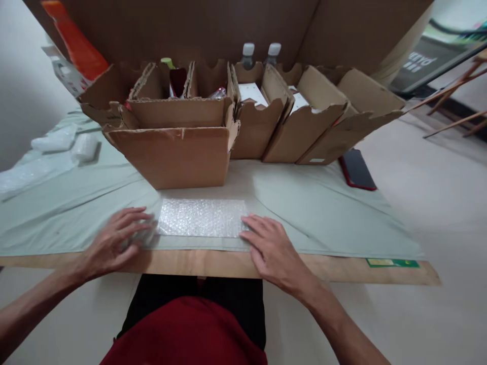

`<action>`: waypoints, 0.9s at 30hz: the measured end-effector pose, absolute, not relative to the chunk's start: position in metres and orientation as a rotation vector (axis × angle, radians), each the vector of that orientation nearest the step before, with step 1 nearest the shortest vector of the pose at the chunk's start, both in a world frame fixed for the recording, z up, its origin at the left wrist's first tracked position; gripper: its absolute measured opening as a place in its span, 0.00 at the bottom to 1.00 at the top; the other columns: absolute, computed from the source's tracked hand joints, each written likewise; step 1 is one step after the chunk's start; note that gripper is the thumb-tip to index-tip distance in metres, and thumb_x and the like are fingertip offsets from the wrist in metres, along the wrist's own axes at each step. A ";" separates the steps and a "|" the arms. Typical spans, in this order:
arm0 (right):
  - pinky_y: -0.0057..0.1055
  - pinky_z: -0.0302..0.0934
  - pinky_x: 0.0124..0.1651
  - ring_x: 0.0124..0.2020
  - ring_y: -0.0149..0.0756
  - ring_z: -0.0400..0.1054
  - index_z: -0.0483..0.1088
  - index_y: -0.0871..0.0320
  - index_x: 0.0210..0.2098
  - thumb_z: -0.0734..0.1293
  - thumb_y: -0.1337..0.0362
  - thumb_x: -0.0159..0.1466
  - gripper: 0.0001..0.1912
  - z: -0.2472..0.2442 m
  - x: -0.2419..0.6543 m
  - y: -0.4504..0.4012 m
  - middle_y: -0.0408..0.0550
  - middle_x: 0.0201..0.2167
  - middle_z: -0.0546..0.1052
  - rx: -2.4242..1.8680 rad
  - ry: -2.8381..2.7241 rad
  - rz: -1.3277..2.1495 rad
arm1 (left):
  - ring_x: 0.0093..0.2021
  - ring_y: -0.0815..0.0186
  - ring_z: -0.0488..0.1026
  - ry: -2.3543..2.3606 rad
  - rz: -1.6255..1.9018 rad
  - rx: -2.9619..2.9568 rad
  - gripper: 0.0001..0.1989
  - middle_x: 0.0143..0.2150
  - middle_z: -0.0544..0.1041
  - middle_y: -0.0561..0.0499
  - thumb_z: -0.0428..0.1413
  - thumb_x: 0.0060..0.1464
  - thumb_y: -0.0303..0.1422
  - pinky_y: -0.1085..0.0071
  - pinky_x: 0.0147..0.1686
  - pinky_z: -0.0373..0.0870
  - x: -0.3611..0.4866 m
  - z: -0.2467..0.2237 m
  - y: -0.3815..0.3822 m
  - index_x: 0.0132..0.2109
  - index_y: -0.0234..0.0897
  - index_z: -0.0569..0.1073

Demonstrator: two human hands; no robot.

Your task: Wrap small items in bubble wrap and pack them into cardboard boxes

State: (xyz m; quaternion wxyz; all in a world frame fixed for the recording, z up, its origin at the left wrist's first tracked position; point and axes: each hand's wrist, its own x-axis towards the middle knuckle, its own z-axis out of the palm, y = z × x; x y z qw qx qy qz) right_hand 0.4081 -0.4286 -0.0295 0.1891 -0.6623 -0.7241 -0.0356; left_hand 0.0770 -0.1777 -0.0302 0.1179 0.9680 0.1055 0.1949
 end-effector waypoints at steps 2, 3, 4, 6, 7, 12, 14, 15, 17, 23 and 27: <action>0.52 0.67 0.59 0.61 0.49 0.71 0.75 0.55 0.50 0.61 0.68 0.70 0.14 -0.026 0.409 -0.428 0.54 0.59 0.77 -1.930 -1.911 -0.060 | 0.61 0.51 0.72 0.428 0.662 2.771 0.16 0.55 0.78 0.43 0.54 0.60 0.24 0.50 0.59 0.70 0.085 -0.026 -0.183 0.54 0.41 0.73; 0.52 0.67 0.60 0.62 0.48 0.70 0.74 0.55 0.53 0.61 0.66 0.72 0.14 -0.022 0.406 -0.421 0.54 0.60 0.77 -1.956 -1.859 -0.045 | 0.61 0.53 0.73 0.451 0.713 2.748 0.16 0.56 0.78 0.43 0.53 0.62 0.25 0.52 0.59 0.71 0.094 -0.024 -0.187 0.55 0.41 0.72; 0.52 0.66 0.61 0.64 0.47 0.69 0.73 0.55 0.56 0.60 0.64 0.73 0.16 -0.018 0.399 -0.409 0.54 0.62 0.76 -1.973 -1.835 -0.020 | 0.62 0.54 0.73 0.444 0.741 2.734 0.16 0.57 0.77 0.42 0.52 0.63 0.24 0.53 0.60 0.72 0.107 -0.023 -0.190 0.56 0.40 0.72; 0.53 0.63 0.66 0.68 0.47 0.64 0.69 0.56 0.63 0.58 0.64 0.74 0.21 -0.016 0.379 -0.376 0.53 0.66 0.71 -1.980 -1.861 0.063 | 0.66 0.55 0.70 0.366 0.697 2.750 0.20 0.63 0.74 0.39 0.50 0.66 0.25 0.54 0.63 0.70 0.135 -0.028 -0.197 0.62 0.38 0.68; 0.53 0.61 0.68 0.70 0.47 0.62 0.68 0.56 0.65 0.58 0.64 0.73 0.22 -0.018 0.367 -0.358 0.53 0.69 0.69 -1.981 -1.896 0.115 | 0.68 0.53 0.68 0.330 0.630 2.780 0.21 0.66 0.72 0.37 0.49 0.67 0.27 0.53 0.64 0.69 0.147 -0.033 -0.199 0.65 0.35 0.65; 0.51 0.55 0.73 0.73 0.50 0.55 0.61 0.64 0.70 0.62 0.56 0.73 0.30 -0.056 0.344 -0.319 0.58 0.72 0.62 -2.001 -2.068 0.191 | 0.75 0.44 0.57 0.337 0.177 2.972 0.32 0.74 0.60 0.31 0.48 0.70 0.44 0.43 0.71 0.55 0.160 -0.068 -0.194 0.72 0.29 0.56; 0.54 0.51 0.74 0.74 0.50 0.53 0.59 0.60 0.72 0.62 0.52 0.73 0.32 -0.068 0.359 -0.338 0.56 0.73 0.60 -2.070 -2.061 0.151 | 0.76 0.44 0.53 0.349 0.091 2.992 0.32 0.76 0.56 0.33 0.46 0.71 0.45 0.42 0.73 0.50 0.153 -0.073 -0.191 0.73 0.31 0.56; 0.56 0.50 0.74 0.74 0.51 0.53 0.59 0.58 0.72 0.61 0.50 0.73 0.33 -0.072 0.369 -0.353 0.55 0.74 0.60 -2.130 -2.023 0.125 | 0.77 0.45 0.52 0.357 0.069 2.988 0.32 0.77 0.55 0.33 0.45 0.71 0.45 0.42 0.73 0.49 0.150 -0.073 -0.190 0.73 0.32 0.55; 0.57 0.50 0.73 0.74 0.52 0.54 0.58 0.57 0.72 0.59 0.49 0.74 0.32 -0.074 0.393 -0.385 0.55 0.73 0.60 -2.245 -1.918 0.083 | 0.77 0.46 0.51 0.374 0.057 2.963 0.31 0.77 0.55 0.35 0.46 0.71 0.45 0.43 0.74 0.47 0.147 -0.070 -0.190 0.73 0.35 0.55; 0.53 0.56 0.69 0.71 0.48 0.60 0.66 0.55 0.65 0.51 0.52 0.76 0.27 -0.056 0.433 -0.419 0.54 0.68 0.70 -2.271 -1.538 0.097 | 0.77 0.48 0.53 0.489 0.284 2.841 0.27 0.76 0.57 0.37 0.46 0.71 0.43 0.44 0.72 0.55 0.140 -0.064 -0.187 0.71 0.40 0.59; 0.55 0.58 0.66 0.68 0.55 0.63 0.72 0.55 0.58 0.61 0.52 0.69 0.23 -0.052 0.429 -0.380 0.57 0.65 0.72 -2.227 -1.491 0.147 | 0.74 0.44 0.57 0.796 0.533 2.764 0.23 0.71 0.65 0.33 0.49 0.66 0.39 0.42 0.69 0.61 0.139 -0.065 -0.176 0.63 0.33 0.68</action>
